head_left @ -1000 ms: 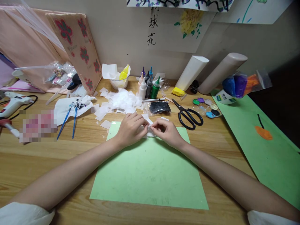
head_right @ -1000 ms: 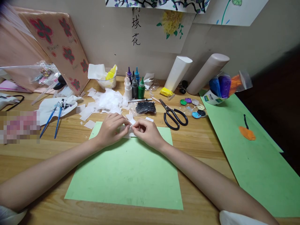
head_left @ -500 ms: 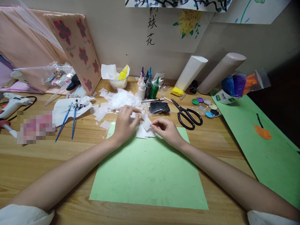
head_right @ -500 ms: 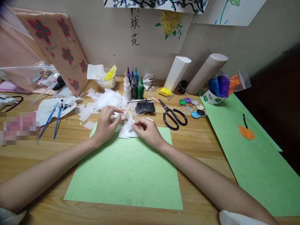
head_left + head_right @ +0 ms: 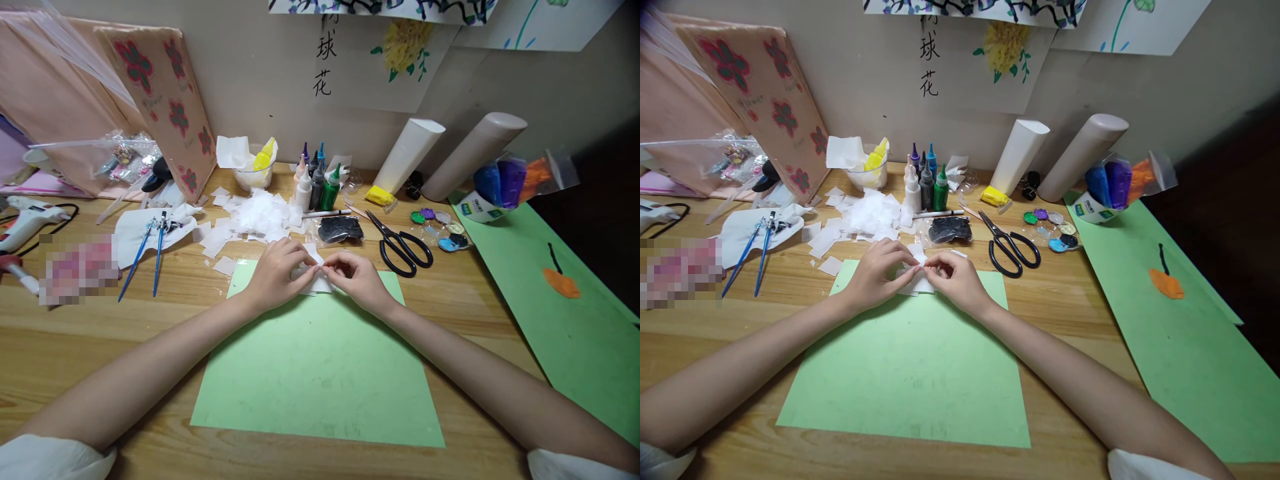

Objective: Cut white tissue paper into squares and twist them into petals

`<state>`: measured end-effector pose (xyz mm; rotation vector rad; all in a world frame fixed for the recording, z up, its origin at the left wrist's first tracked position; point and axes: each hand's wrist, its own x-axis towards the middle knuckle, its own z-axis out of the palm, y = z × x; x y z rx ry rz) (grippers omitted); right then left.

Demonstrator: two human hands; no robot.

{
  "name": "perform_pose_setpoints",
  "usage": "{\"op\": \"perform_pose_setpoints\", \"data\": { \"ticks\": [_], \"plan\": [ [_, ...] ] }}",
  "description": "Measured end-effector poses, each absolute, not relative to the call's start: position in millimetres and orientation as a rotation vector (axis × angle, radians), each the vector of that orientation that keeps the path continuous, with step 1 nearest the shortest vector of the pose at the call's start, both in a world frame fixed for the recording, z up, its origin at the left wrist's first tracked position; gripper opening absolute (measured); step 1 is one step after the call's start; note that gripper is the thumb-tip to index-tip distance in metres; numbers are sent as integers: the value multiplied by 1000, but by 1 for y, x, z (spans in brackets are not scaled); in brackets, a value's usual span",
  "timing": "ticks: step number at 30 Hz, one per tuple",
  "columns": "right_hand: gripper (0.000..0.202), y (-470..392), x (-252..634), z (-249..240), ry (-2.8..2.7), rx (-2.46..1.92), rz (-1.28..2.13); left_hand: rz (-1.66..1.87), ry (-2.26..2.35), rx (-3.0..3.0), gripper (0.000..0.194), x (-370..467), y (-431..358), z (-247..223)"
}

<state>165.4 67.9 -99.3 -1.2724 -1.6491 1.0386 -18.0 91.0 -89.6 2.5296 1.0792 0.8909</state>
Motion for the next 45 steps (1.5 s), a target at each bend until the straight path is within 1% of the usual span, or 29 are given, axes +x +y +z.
{"op": "perform_pose_setpoints", "data": {
  "ticks": [7,20,24,27,29,30,32,34,38,40,43,45],
  "plan": [
    [16,67,166,-98,-1664,-1264,1062,880,1017,2562,19,-18,91,-88],
    [9,66,166,-98,-1654,-1240,1096,1013,1023,2527,15,-18,92,-92],
    [7,67,166,-98,-1650,-1251,1080,1091,1229,2283,16,-19,96,-91],
    [7,67,166,-98,-1647,-1266,1063,1215,1524,1916,20,-26,109,-96],
    [7,66,166,-98,-1643,-1270,1063,1267,1725,1729,17,-32,118,-99],
    [7,66,166,-98,-1640,-1271,1066,1299,1806,1701,16,-34,121,-100],
    [8,66,166,-98,-1634,-1272,1065,1367,1867,1783,24,-34,122,-99],
    [10,67,165,-98,-1629,-1271,1063,1342,1721,2021,31,-31,115,-95],
    [13,67,165,-98,-1622,-1223,1081,923,1128,2497,21,-20,95,-85],
    [14,67,165,-98,-1628,-1218,1083,851,1065,2548,16,-18,92,-86],
    [13,65,165,-97,-1699,-1257,1014,1034,1330,2393,15,-22,101,-91],
    [10,63,164,-95,-1853,-1268,862,1232,1610,2153,14,-27,110,-96]
  ]
}}
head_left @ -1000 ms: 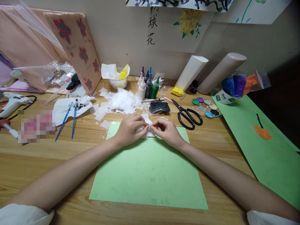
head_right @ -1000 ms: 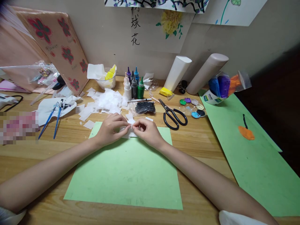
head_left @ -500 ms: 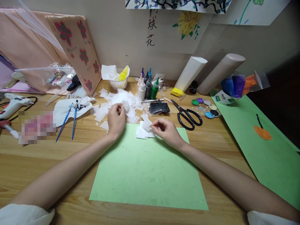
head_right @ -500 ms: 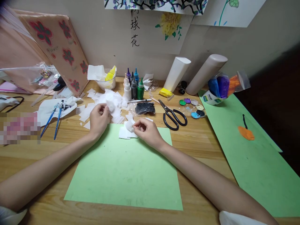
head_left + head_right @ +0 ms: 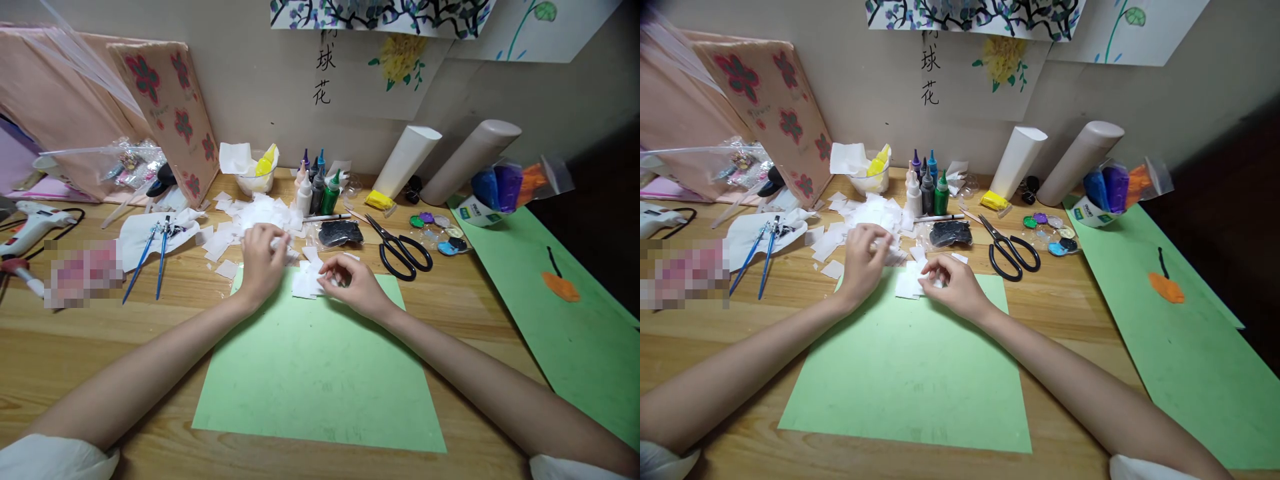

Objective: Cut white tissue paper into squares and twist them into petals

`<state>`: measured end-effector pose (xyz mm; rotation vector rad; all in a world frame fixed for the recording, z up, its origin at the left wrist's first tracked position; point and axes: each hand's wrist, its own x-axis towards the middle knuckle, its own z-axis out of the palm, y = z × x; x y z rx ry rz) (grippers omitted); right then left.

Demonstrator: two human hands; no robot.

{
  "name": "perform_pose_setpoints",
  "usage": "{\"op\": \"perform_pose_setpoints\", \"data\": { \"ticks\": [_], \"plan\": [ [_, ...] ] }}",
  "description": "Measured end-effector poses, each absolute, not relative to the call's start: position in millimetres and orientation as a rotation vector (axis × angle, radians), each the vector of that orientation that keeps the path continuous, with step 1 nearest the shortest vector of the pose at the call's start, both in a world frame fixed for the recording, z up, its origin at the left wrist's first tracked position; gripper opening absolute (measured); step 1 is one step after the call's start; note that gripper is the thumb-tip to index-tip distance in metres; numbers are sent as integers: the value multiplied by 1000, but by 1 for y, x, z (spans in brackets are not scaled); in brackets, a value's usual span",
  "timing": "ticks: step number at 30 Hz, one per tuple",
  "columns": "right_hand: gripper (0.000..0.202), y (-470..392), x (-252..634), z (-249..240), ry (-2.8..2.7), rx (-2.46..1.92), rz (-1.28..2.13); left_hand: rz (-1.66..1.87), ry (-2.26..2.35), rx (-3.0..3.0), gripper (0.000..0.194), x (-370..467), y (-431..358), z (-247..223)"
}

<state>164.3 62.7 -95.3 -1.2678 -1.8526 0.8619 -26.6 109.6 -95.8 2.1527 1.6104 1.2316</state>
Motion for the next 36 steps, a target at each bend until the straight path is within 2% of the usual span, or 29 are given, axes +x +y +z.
{"op": "perform_pose_setpoints", "data": {
  "ticks": [2,4,9,17,24,27,33,36],
  "plan": [
    [10,60,163,-94,-2037,-1267,637,1400,1818,1917,9,-31,116,-99],
    [10,57,162,-93,-2156,-1281,441,1500,1882,1806,13,-33,118,-99],
    [6,57,161,-95,-2209,-1345,322,1552,1746,1960,19,-27,109,-94],
    [7,59,162,-95,-2117,-1325,452,1368,1418,2193,11,-25,104,-93],
    [9,63,165,-94,-1974,-1268,622,848,988,2452,10,-24,100,-84],
    [9,64,165,-95,-1918,-1262,694,664,859,2568,17,-23,98,-82],
    [9,65,166,-94,-1890,-1255,756,655,855,2582,13,-23,99,-84],
    [16,65,167,-92,-1860,-1265,803,715,903,2567,15,-23,101,-87]
  ]
}}
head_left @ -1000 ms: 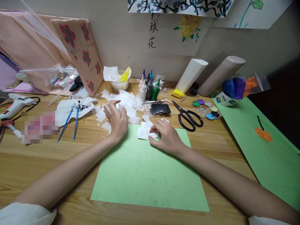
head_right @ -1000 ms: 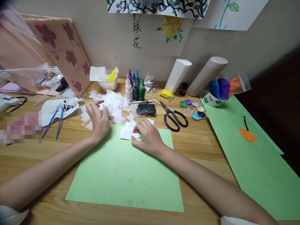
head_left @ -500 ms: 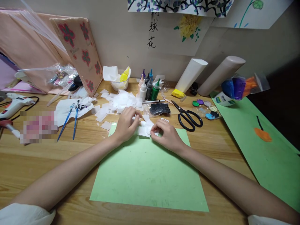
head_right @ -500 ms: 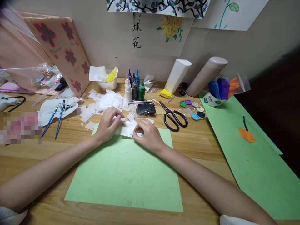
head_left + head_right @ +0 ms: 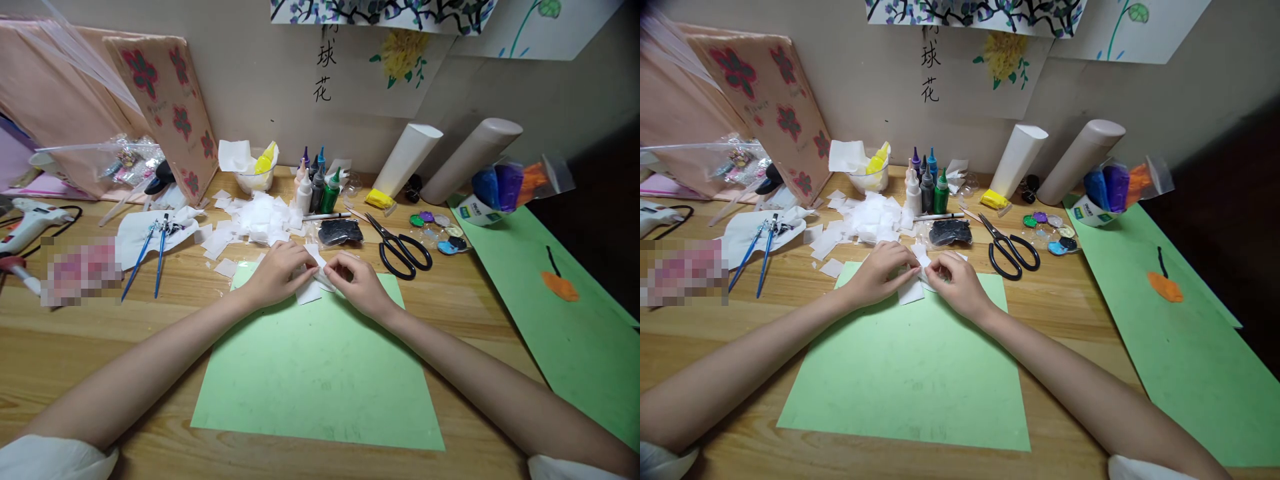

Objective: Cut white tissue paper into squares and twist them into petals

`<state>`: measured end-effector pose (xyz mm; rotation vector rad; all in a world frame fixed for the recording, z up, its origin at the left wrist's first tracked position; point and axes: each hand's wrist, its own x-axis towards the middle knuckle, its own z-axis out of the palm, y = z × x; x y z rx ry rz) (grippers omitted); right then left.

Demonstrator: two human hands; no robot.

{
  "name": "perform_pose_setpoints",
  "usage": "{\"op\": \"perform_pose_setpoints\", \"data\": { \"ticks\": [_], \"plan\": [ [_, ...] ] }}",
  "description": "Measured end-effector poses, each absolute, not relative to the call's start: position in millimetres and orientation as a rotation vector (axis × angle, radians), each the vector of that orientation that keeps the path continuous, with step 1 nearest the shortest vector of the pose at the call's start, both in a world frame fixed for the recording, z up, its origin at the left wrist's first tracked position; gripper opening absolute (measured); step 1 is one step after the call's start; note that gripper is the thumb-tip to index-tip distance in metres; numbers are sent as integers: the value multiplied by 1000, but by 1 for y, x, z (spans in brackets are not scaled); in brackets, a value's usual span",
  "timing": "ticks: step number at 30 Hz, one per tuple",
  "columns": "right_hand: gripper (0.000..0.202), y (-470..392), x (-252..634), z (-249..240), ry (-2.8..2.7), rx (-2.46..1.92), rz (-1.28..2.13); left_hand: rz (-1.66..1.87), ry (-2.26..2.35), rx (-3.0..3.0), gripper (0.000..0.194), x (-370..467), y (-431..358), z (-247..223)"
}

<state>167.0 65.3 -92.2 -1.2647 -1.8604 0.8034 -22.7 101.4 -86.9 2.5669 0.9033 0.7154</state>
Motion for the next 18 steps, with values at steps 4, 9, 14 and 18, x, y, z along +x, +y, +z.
{"op": "perform_pose_setpoints", "data": {
  "ticks": [4,9,14,18],
  "plan": [
    [17,66,168,-93,-1826,-1266,848,828,971,2493,13,-23,103,-89],
    [15,67,168,-95,-1803,-1275,832,996,1089,2345,10,-23,104,-91],
    [15,68,169,-96,-1750,-1260,910,1053,1119,2319,10,-23,104,-93],
    [18,69,169,-97,-1717,-1250,944,1195,1067,2388,21,-22,101,-93]
  ]
}}
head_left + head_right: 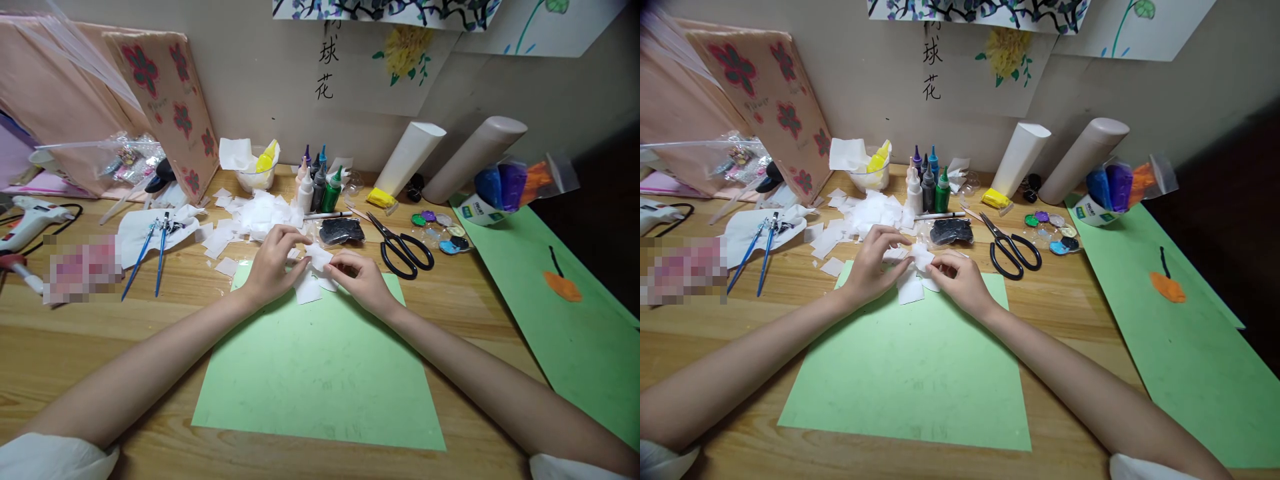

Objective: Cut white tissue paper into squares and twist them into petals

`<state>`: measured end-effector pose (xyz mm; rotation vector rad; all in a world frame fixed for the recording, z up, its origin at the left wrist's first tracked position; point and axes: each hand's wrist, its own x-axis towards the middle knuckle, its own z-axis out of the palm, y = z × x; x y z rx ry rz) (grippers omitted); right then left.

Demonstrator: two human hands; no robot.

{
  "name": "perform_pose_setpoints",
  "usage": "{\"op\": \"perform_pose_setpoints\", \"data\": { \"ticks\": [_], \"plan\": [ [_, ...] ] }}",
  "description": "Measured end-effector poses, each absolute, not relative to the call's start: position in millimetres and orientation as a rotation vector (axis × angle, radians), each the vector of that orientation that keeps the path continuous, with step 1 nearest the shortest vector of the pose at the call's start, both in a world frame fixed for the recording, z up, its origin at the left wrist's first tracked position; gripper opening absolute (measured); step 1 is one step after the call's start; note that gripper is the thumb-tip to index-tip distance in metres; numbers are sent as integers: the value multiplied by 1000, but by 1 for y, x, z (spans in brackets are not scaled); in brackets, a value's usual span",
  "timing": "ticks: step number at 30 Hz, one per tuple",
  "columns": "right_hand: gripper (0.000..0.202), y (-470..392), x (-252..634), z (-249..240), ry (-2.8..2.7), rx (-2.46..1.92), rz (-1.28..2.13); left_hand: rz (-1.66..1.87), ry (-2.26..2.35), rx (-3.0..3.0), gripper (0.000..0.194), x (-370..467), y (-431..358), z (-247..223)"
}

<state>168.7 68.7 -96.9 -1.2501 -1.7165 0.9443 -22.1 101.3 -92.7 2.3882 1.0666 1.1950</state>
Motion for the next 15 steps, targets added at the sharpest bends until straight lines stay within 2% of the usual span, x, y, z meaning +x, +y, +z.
{"op": "perform_pose_setpoints", "data": {
  "ticks": [6,15],
  "plan": [
    [21,68,169,-95,-1716,-1201,1005,1025,956,2605,13,-21,97,-92],
    [25,68,167,-90,-1776,-1150,1073,1038,990,2643,13,-21,95,-97]
  ]
}}
